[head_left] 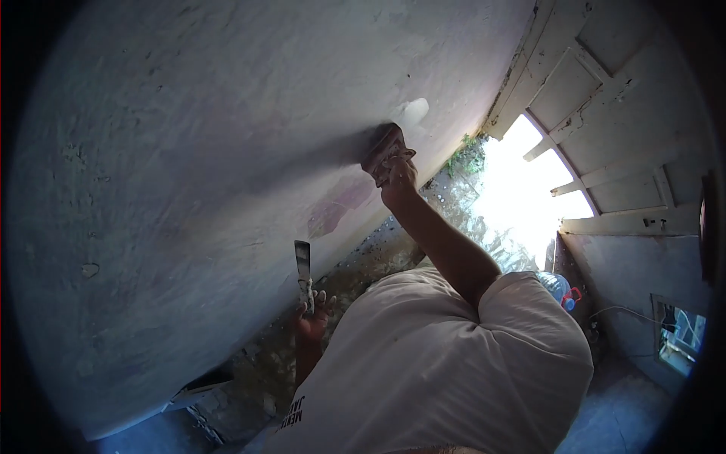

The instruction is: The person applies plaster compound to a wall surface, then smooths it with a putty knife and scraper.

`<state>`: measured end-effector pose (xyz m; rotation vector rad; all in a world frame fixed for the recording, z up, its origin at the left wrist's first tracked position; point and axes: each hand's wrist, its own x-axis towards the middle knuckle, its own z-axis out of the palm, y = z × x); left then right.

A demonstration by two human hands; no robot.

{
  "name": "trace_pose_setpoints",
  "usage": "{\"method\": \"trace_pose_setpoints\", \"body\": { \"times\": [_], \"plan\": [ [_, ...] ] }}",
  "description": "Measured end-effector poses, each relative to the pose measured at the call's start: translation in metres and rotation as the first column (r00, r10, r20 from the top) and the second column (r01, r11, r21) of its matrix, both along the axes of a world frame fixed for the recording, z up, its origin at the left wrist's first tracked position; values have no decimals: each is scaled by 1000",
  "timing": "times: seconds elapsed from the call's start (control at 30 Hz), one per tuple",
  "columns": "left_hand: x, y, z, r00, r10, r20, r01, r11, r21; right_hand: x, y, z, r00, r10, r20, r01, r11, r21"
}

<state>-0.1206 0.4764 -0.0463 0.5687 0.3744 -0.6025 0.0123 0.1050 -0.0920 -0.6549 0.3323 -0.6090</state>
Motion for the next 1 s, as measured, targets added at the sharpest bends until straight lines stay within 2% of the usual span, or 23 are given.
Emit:
{"method": "trace_pose_setpoints", "body": {
  "times": [0.03, 0.13, 0.17, 0.2, 0.23, 0.27, 0.3, 0.33, 0.37, 0.4, 0.43, 0.47, 0.5, 0.57, 0.6, 0.63, 0.67, 0.7, 0.73, 0.77, 0.87, 0.93, 1.0],
  "plan": [
    [2, -1, -1, 1000, -13, 3, 13, 1000, -8, -4, 4, 12, 997, -79, -7, 72, 933, -353],
    [9, -7, 6, 998, -59, 31, 59, 998, 2, -17, 0, 48, 993, -112, 27, 103, 767, -633],
    [13, -10, 7, 996, -72, 44, 71, 997, 9, -11, -7, 30, 996, -84, 24, 82, 806, -587],
    [17, -12, 5, 996, -76, 50, 76, 997, 19, -25, -9, 81, 998, 48, 30, -41, 982, -184],
    [19, -13, 2, 995, -75, 60, 74, 997, 28, -40, -10, 133, 996, 62, 69, -80, 952, 296],
    [21, -13, 0, 995, -67, 69, 64, 997, 37, -45, -22, 135, 965, 83, 250, -161, 938, 308],
    [21, -12, -3, 993, -86, 84, 85, 996, 17, -52, -44, 114, 963, -180, 199, 261, 806, -532],
    [19, -12, -2, 992, -90, 89, 90, 996, 12, -54, -59, 95, 851, -351, 392, 400, -50, -915],
    [26, -15, 2, 991, -100, 91, 100, 995, 8, -50, -59, 109, 927, -287, 242, 371, 606, -704],
    [27, -16, 3, 990, -107, 95, 107, 994, 4, -51, -58, 124, 980, -120, 156, 145, 976, -164],
    [27, -15, -1, 987, -118, 109, 120, 993, -9, -41, -66, 120, 985, -168, 44, 173, 926, -336],
    [27, -15, -3, 985, -124, 120, 127, 992, -17, -36, -66, 112, 969, -241, -55, 170, 809, -563],
    [28, -14, -3, 983, -132, 130, 135, 991, -21, -31, -47, 132, 934, -336, -125, 131, 644, -754],
    [27, -18, 3, 988, -114, 106, 116, 993, -14, -5, -9, 131, 878, -476, -45, 124, 318, -940],
    [27, -19, 0, 989, -107, 106, 109, 994, -21, 2, 22, 134, 912, -407, -59, 123, 405, -906],
    [29, -18, -4, 989, -102, 106, 105, 994, -25, 6, 49, 131, 884, -468, 3, 141, 260, -955],
    [29, -17, -5, 989, -101, 107, 104, 994, -26, 3, 73, 127, 913, -405, 60, 193, 298, -935],
    [32, -15, -6, 989, -107, 99, 111, 993, -33, -9, 93, 128, 934, -346, 87, 188, 271, -944],
    [31, -14, -6, 989, -114, 92, 118, 992, -38, -20, 107, 118, 966, -251, 69, 145, 301, -942],
    [32, -14, -6, 989, -121, 84, 125, 991, -44, -34, 111, 122, 984, -158, 78, 117, 259, -959],
    [34, -8, -9, 986, -133, 104, 142, 987, -74, -53, 94, 107, 994, -13, -106, -88, 465, -881],
    [32, -3, -12, 991, -100, 85, 109, 989, -104, -53, 68, 78, 962, -60, -266, -135, 743, -655],
    [30, -3, -10, 996, -56, 74, 64, 991, -116, -56, 14, 62, 932, -232, -278, -37, 703, -710]
  ]
}}
